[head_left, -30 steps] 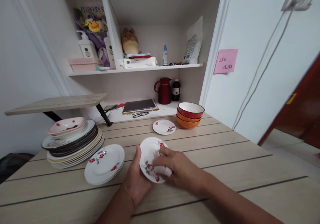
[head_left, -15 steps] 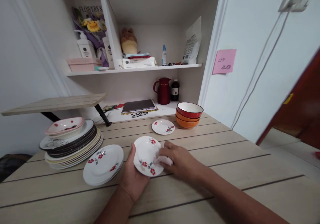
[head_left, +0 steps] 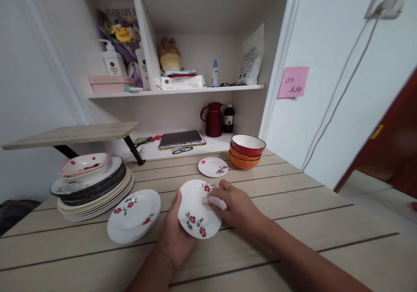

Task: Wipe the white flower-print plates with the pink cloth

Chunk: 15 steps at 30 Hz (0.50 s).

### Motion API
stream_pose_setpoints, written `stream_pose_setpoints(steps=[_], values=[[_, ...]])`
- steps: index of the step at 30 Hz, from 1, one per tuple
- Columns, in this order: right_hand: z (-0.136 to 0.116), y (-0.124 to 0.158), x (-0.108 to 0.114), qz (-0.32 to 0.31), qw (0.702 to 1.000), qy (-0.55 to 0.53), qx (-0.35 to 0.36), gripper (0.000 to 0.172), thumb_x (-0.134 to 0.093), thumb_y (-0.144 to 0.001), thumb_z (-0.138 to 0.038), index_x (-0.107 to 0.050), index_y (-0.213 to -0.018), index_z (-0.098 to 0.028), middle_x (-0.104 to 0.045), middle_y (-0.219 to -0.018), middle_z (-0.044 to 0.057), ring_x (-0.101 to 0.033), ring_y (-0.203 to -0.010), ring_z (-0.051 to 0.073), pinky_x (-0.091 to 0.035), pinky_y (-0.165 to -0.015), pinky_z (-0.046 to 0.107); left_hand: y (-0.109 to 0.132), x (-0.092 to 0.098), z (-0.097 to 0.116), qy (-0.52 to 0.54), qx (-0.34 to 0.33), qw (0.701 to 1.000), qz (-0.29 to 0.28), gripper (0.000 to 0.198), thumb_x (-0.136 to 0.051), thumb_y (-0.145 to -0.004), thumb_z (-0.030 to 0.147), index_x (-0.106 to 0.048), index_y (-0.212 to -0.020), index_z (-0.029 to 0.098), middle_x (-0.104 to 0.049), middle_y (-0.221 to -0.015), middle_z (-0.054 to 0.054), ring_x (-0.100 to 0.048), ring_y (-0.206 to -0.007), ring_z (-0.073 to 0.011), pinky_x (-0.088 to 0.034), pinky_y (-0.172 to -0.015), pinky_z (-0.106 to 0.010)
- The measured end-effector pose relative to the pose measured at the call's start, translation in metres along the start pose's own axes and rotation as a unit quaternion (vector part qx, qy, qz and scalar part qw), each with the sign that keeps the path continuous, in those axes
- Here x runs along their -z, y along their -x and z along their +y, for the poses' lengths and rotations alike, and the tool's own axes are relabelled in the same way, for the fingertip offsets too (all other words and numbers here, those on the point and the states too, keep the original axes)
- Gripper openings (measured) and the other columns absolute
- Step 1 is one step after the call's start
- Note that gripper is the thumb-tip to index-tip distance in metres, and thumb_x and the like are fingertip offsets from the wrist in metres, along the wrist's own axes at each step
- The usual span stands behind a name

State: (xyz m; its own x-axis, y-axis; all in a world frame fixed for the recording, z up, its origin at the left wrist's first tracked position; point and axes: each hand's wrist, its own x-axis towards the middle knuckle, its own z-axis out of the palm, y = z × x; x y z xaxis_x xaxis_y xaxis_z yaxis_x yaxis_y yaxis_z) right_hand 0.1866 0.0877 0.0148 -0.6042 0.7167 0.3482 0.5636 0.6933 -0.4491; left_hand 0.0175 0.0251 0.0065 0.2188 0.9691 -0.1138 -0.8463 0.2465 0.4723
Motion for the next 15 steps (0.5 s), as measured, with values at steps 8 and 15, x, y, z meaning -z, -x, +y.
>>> stream_pose_setpoints(steps=[8,15], values=[[-0.035,0.007,-0.010,-0.014,0.992,-0.040,0.119,0.018,-0.059,-0.083,-0.024,-0.067,-0.098,-0.028,-0.052,-0.094,0.003,-0.051,-0.082,0.016,-0.041,-0.071,0.027,0.001,0.007,0.000,-0.017,0.067,0.997,-0.029,0.054,-0.047,-0.089,0.050,-0.057,-0.124,0.009,-0.071,-0.105,-0.014,-0.064,-0.103,-0.0269,-0.045,-0.094,-0.039],[0.000,-0.002,-0.001,0.037,0.999,-0.026,-0.010,0.014,-0.057,-0.086,-0.029,-0.066,-0.096,-0.025,-0.051,-0.095,0.004,-0.052,-0.082,0.016,-0.043,-0.073,0.028,-0.002,0.004,-0.004,-0.010,0.020,1.000,-0.004,0.053,-0.049,-0.089,0.048,-0.054,-0.129,0.013,-0.070,-0.110,-0.014,-0.064,-0.104,-0.0271,-0.041,-0.098,-0.042]])
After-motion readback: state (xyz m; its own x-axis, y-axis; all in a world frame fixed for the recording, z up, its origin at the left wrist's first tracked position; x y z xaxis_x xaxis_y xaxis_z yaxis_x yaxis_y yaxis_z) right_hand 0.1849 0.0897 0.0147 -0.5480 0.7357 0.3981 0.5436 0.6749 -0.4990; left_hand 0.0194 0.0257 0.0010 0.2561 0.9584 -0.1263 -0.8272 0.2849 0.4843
